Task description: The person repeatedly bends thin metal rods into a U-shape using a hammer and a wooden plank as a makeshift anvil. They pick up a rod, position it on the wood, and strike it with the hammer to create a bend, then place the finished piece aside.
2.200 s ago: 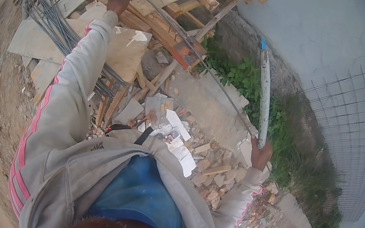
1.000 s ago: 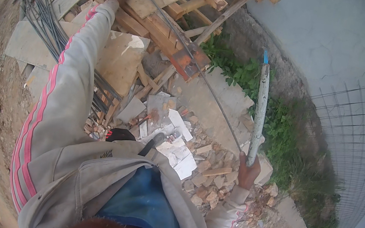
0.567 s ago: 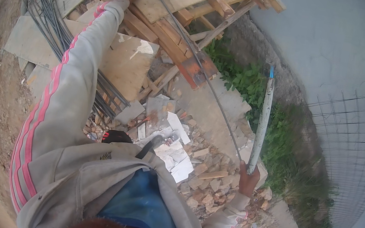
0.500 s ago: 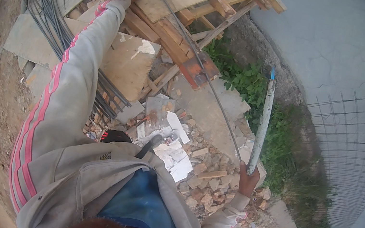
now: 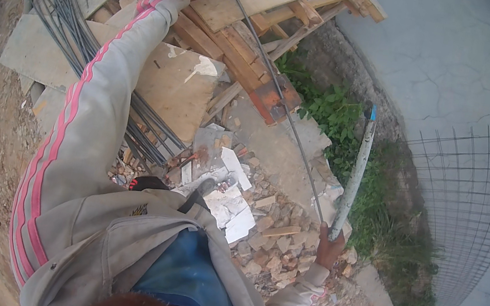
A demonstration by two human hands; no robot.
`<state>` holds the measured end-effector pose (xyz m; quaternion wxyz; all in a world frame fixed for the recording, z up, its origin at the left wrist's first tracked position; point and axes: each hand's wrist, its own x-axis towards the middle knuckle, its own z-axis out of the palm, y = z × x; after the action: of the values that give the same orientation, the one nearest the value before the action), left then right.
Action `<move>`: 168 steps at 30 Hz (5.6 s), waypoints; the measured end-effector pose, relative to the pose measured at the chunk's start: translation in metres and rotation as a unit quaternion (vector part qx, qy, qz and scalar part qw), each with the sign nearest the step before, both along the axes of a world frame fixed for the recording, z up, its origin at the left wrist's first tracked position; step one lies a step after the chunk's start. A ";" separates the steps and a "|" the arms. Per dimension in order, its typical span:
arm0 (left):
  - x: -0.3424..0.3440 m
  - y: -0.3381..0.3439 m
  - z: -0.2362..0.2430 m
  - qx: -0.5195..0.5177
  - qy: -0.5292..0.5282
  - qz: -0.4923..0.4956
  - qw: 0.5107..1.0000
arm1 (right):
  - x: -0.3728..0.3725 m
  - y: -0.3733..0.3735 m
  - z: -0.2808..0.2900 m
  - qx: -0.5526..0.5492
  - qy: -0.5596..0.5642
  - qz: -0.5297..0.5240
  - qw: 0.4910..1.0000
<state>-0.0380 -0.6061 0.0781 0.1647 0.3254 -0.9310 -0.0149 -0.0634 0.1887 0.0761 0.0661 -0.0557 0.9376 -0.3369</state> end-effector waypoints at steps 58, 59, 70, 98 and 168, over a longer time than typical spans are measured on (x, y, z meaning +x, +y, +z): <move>-0.046 -0.076 -0.049 0.092 -0.033 -0.014 0.995 | 0.084 -0.066 0.030 -0.006 0.121 -0.096 0.988; -0.046 -0.070 -0.046 0.060 -0.002 -0.024 0.998 | 0.093 -0.072 0.029 -0.021 0.111 -0.103 0.988; -0.033 -0.044 -0.026 0.091 0.000 -0.003 0.996 | 0.149 -0.143 -0.020 -0.231 -0.126 -0.084 0.961; -0.031 -0.076 -0.032 0.048 -0.055 -0.036 0.997 | 0.164 -0.053 -0.274 -0.004 -0.428 0.065 0.902; -0.016 -0.070 -0.031 0.115 0.008 -0.064 0.991 | 0.067 -0.425 -0.267 -0.348 -0.558 0.219 0.721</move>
<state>-0.0537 -0.6765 0.0472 0.1328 0.2815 -0.9407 -0.1352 0.0037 -0.2365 -0.1912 0.6253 -0.0809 0.5096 -0.5854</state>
